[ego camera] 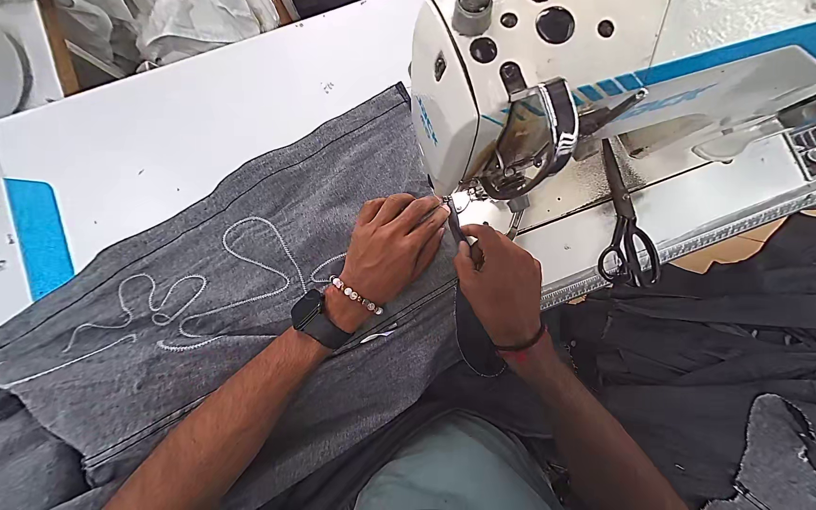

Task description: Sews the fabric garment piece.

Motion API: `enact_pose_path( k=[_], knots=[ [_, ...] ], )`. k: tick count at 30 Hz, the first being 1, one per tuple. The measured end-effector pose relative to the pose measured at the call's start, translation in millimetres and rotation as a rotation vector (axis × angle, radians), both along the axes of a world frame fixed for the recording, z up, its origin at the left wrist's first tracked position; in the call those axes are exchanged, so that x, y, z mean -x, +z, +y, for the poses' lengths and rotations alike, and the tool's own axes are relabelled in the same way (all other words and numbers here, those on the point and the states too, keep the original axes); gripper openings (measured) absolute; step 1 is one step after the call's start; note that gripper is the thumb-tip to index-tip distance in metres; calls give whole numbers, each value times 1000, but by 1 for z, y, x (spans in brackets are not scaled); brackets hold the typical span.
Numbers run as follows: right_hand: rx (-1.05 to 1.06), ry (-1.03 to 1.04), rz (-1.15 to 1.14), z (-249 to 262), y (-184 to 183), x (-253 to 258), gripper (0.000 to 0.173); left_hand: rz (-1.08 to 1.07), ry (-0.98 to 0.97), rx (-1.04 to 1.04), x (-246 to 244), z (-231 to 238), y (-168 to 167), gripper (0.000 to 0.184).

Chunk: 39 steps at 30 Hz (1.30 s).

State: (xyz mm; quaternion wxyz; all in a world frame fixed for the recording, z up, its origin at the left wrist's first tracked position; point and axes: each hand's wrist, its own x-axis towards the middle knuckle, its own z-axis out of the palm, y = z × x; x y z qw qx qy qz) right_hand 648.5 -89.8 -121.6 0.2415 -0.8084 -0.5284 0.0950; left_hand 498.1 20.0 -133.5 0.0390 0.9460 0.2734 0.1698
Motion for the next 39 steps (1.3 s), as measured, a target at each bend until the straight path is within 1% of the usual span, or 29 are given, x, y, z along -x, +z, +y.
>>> enact_pose_path(
  k=[3, 5, 8, 12, 19, 21, 24, 28, 33, 36, 38, 39],
  knots=[
    [-71, 39, -23, -2, -4, -3, 27, 31, 9, -2, -1, -1, -1, 37],
    [-104, 84, -79, -4, -6, -4, 29, 49, 20, -6, -3, -1, -1, 38],
    [-110, 137, -146, -6, -9, -3, 32, 65, 36, -8, -4, -4, 0, 39],
    [-106, 151, -133, -6, -9, -5, 32, 14, 18, 5, -3, -3, 0, 35],
    [-123, 146, -133, -9, -11, -6, 34, 53, 46, 7, -4, -6, 1, 38],
    [-108, 168, -150, -8, -11, -7, 35, 62, 45, 11, -3, -5, 1, 39],
    [-46, 263, -202, -5, -5, -10, 34, 62, 50, 6, -1, -5, 2, 39],
    [4, 342, -225, -4, 1, -14, 33, 28, -9, 10, 0, -5, 3, 35],
    [7, 299, -189, 2, -2, -13, 35, 27, -10, 7, 2, -1, 3, 36],
    [14, 240, -199, 12, -2, -7, 35, -3, -69, -48, 5, 5, 8, 32],
    [9, 208, -193, 14, -3, -4, 34, -19, -85, -4, 5, 0, 10, 27],
    [3, 191, -184, 14, -3, -4, 34, -15, -61, 48, 4, -3, 10, 27]
  ],
)
